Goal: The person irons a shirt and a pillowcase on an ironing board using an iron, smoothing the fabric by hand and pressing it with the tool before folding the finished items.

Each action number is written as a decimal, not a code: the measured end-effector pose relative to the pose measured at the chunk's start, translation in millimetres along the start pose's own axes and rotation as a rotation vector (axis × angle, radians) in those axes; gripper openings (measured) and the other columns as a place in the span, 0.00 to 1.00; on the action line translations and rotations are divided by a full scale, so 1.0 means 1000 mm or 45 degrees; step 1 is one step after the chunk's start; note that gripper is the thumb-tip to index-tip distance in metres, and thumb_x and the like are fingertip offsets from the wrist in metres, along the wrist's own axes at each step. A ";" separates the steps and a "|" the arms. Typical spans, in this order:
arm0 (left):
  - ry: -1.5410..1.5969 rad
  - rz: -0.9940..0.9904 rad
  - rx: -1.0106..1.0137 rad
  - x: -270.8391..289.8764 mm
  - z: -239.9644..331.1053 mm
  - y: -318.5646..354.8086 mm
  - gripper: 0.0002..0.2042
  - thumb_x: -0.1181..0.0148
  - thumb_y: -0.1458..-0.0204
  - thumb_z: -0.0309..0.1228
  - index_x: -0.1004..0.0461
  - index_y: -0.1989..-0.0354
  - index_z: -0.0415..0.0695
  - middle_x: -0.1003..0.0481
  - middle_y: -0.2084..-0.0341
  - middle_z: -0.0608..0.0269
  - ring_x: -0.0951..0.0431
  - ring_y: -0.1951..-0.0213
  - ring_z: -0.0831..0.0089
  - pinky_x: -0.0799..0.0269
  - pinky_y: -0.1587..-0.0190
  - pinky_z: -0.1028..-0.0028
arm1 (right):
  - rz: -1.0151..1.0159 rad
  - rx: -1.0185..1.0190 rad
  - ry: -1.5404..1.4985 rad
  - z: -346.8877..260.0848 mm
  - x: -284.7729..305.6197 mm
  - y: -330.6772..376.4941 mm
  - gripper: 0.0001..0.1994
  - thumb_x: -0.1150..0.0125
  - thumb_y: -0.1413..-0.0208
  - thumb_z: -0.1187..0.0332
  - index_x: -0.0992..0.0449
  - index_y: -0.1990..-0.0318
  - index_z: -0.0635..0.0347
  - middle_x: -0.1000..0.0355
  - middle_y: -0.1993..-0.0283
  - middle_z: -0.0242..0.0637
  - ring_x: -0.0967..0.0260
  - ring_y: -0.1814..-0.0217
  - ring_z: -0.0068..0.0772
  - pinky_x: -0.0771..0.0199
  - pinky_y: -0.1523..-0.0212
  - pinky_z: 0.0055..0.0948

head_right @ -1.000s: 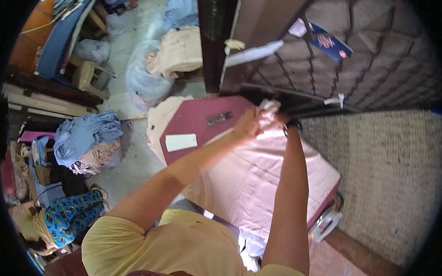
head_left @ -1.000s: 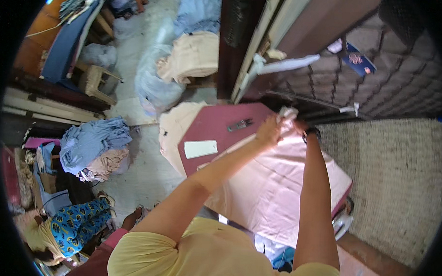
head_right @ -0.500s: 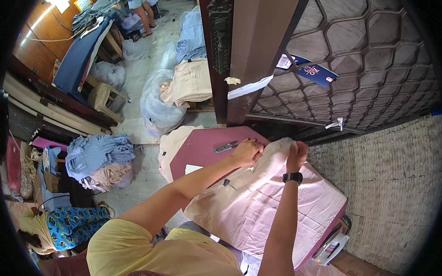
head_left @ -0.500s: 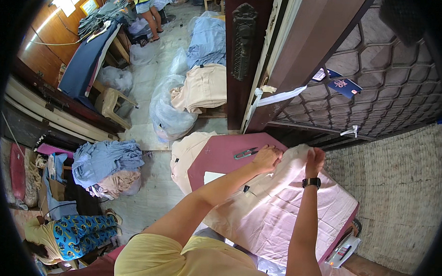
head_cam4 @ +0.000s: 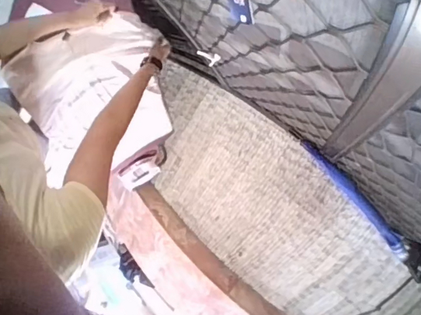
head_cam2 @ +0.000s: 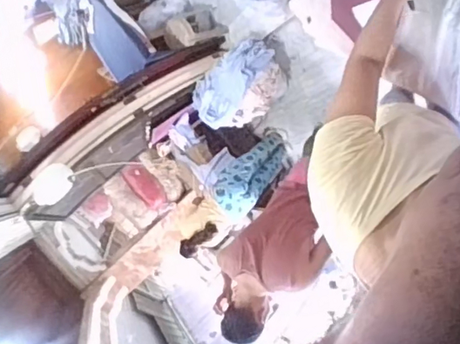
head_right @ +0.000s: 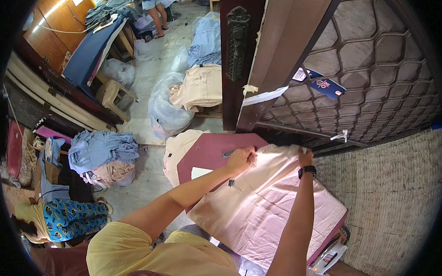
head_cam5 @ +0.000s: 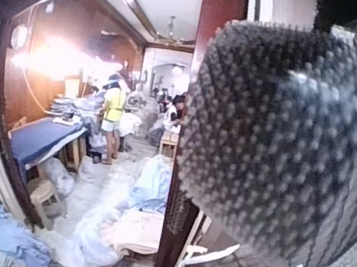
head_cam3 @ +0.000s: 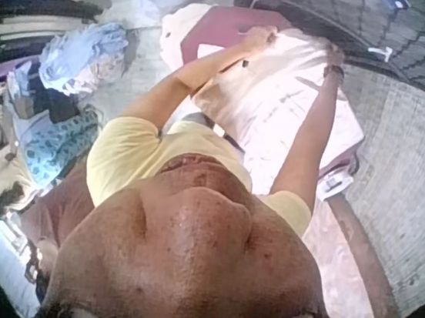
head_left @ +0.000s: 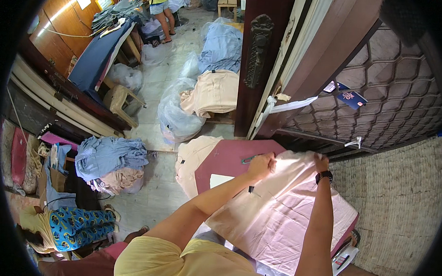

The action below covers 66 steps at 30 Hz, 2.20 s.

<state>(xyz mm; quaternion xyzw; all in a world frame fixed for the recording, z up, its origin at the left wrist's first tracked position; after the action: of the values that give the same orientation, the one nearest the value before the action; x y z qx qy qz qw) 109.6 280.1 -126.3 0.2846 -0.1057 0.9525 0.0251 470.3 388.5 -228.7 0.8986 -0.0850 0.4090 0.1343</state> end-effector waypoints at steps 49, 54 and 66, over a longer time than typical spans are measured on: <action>-0.323 0.069 -0.232 0.071 -0.024 0.056 0.10 0.34 0.54 0.29 0.24 0.62 0.48 0.30 0.62 0.61 0.30 0.55 0.59 0.34 0.56 0.61 | -0.190 0.420 -0.212 -0.190 -0.041 0.295 0.07 0.34 0.50 0.76 0.26 0.65 0.65 0.27 0.61 0.45 0.26 0.67 0.34 0.27 0.67 0.24; -0.373 -0.064 -0.195 0.048 -0.032 0.061 0.08 0.38 0.53 0.24 0.25 0.64 0.48 0.28 0.65 0.65 0.30 0.57 0.62 0.35 0.56 0.62 | -0.048 0.126 -0.784 -0.175 -0.021 0.283 0.08 0.27 0.54 0.73 0.22 0.69 0.64 0.24 0.74 0.32 0.28 0.70 0.18 0.28 0.64 0.18; -0.166 -0.154 -0.131 0.052 -0.027 0.056 0.05 0.43 0.51 0.22 0.26 0.69 0.48 0.24 0.70 0.67 0.28 0.59 0.61 0.38 0.55 0.60 | -0.443 0.084 -0.552 -0.188 -0.083 0.257 0.12 0.47 0.35 0.59 0.35 0.57 0.58 0.27 0.73 0.40 0.25 0.67 0.30 0.28 0.70 0.34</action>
<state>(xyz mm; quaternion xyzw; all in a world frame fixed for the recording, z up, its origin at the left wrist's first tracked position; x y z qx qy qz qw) 45.7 230.5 -130.0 0.3501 -0.1386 0.9220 0.0902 214.9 206.9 -128.8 0.9701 0.0571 0.1806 0.1518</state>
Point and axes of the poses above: each hand's wrist, its own y-axis away from the middle knuckle, its own x-axis out of the back of the hand, z = x × y, the point moved 9 cm from there along -y, towards the middle knuckle
